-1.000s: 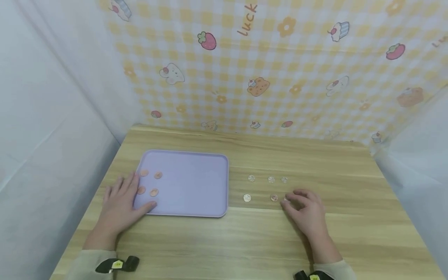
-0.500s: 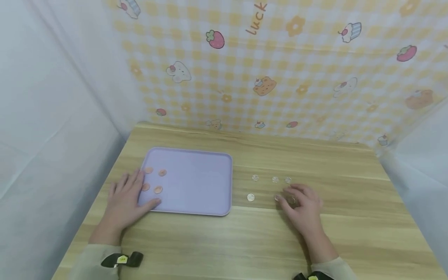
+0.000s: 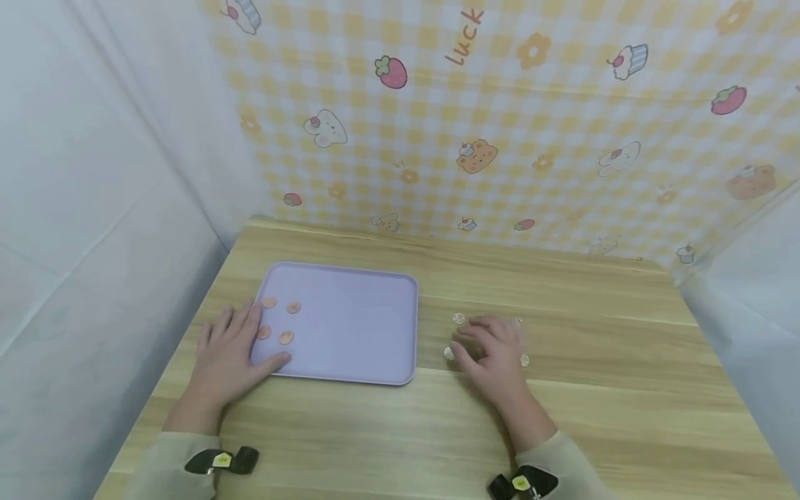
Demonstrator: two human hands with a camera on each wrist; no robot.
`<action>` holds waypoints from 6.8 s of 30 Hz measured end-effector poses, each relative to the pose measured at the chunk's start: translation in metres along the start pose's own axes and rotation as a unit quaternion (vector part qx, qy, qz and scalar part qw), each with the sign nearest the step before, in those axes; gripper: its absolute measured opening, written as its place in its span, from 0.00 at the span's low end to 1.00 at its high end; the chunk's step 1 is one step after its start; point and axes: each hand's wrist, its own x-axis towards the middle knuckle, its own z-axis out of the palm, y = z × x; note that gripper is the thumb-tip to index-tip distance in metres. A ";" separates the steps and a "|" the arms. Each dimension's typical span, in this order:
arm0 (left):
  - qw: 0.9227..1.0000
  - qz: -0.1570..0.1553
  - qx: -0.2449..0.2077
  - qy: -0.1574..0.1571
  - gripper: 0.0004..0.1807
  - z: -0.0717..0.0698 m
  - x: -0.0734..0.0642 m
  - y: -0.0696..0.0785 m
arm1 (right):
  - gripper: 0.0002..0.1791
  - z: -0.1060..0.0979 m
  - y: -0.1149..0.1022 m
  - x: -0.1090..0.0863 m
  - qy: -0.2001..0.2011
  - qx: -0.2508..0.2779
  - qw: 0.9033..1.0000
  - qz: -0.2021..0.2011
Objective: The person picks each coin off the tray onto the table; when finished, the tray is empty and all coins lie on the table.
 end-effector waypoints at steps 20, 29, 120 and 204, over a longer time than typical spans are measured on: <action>1.000 -0.008 0.001 -0.001 0.65 -0.002 -0.001 -0.007 | 0.12 0.099 -0.091 0.038 -0.022 -0.021 0.996 -0.081; 1.000 -0.009 0.002 0.002 0.66 -0.002 -0.002 -0.007 | 0.11 0.121 -0.119 0.051 -0.057 -0.083 0.993 -0.062; 1.000 0.002 -0.003 0.001 0.62 -0.001 0.003 0.000 | 0.11 0.175 -0.162 0.069 -0.107 0.155 0.982 -0.005; 1.000 0.007 -0.008 0.000 0.61 -0.002 0.003 -0.001 | 0.18 -0.069 0.076 -0.001 0.067 -0.046 0.957 0.277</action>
